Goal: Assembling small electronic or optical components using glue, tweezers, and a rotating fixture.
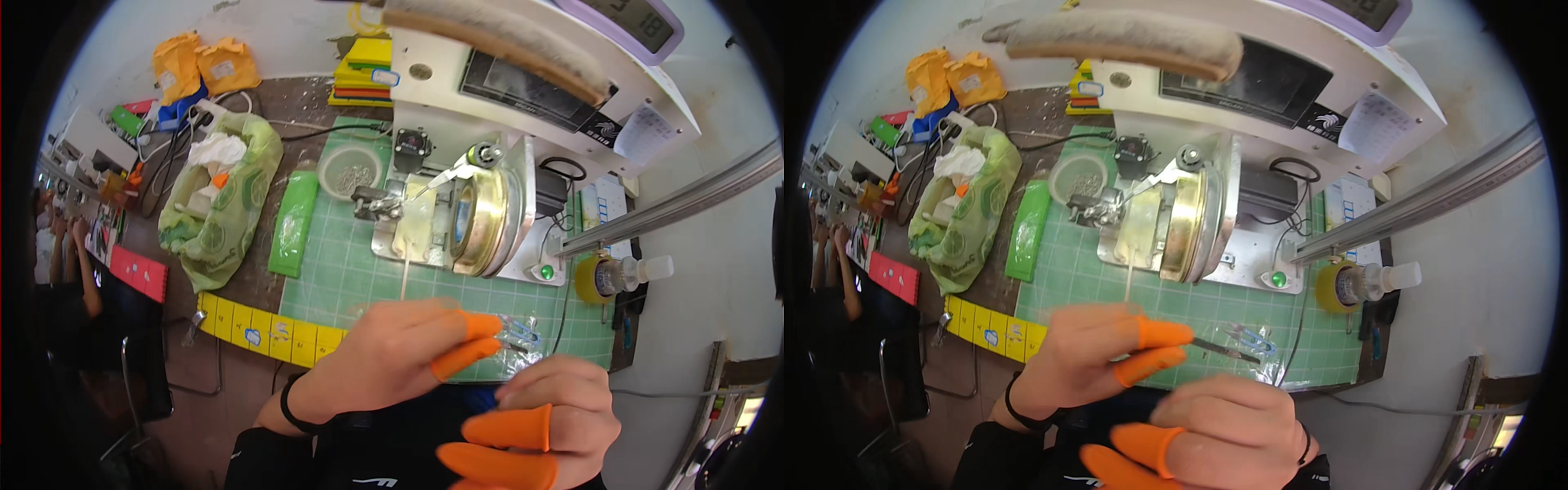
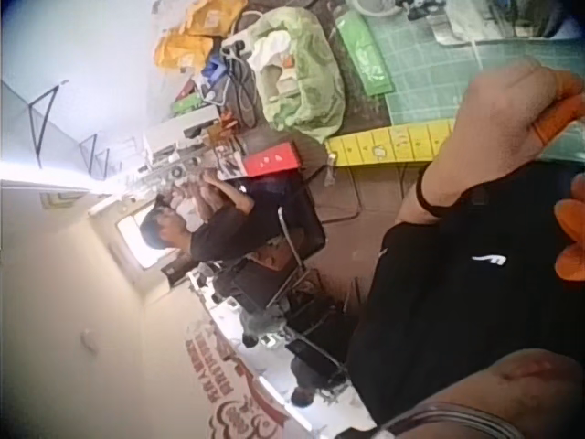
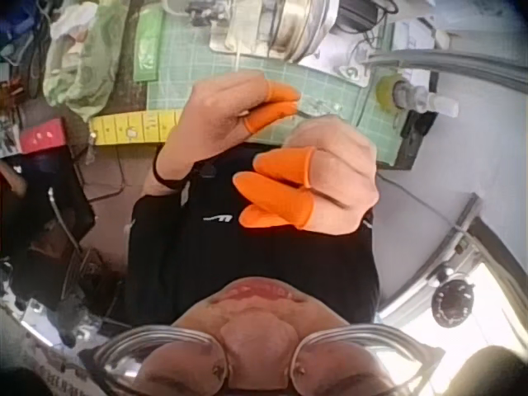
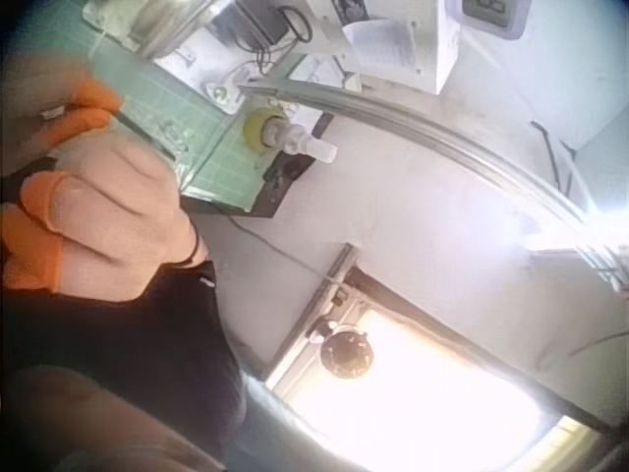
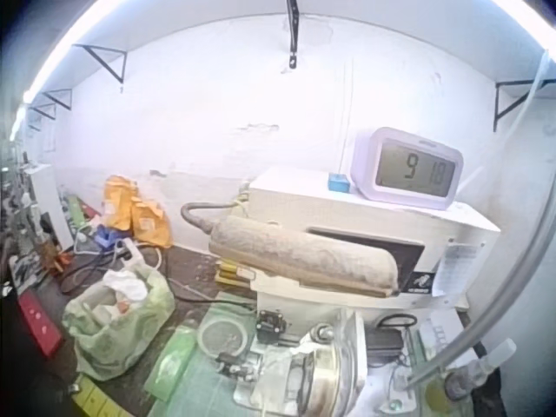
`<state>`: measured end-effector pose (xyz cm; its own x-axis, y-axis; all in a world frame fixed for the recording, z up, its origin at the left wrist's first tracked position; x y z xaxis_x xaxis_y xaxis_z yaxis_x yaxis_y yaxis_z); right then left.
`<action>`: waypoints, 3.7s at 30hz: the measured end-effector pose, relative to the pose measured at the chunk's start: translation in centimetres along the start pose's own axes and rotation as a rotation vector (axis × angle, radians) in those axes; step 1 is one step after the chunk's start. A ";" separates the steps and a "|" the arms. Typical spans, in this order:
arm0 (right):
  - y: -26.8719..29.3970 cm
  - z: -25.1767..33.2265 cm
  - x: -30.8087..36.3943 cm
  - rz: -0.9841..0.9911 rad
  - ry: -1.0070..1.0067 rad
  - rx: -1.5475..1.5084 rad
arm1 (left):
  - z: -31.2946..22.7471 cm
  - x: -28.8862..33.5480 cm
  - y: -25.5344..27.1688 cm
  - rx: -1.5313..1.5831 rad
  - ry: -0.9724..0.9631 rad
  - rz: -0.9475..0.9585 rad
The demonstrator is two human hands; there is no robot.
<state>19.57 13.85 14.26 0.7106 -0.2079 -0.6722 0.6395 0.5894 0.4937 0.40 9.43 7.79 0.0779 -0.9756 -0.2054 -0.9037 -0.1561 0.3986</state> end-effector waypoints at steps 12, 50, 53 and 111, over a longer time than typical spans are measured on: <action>3.3 -5.3 2.3 0.164 -0.544 0.667 | 2.7 4.2 10.4 -0.350 0.232 -0.322; 3.0 -14.4 5.0 -0.196 -0.331 0.685 | 8.0 -1.9 8.8 -0.866 -0.188 -0.332; 3.5 -14.2 4.9 -0.183 -0.336 0.756 | 9.4 -2.4 8.7 -0.853 -0.157 -0.328; 3.8 -13.0 6.2 -0.166 -0.367 0.727 | 4.8 -7.4 6.3 -0.410 -0.102 -0.148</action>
<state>22.57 24.98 4.77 0.5604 -0.5634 -0.6071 0.6850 -0.0967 0.7221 -7.85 16.45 7.54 0.1336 -0.9211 -0.3656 -0.6425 -0.3614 0.6757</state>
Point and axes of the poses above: each hand's wrist, its own x-axis away from the middle knuckle, its own y-axis out of the back of the hand, z = x × y, the point moved 1 cm from there along -x, towards the middle knuckle, and after that the axes turned 12 degrees about y, right-handed, at the moved point
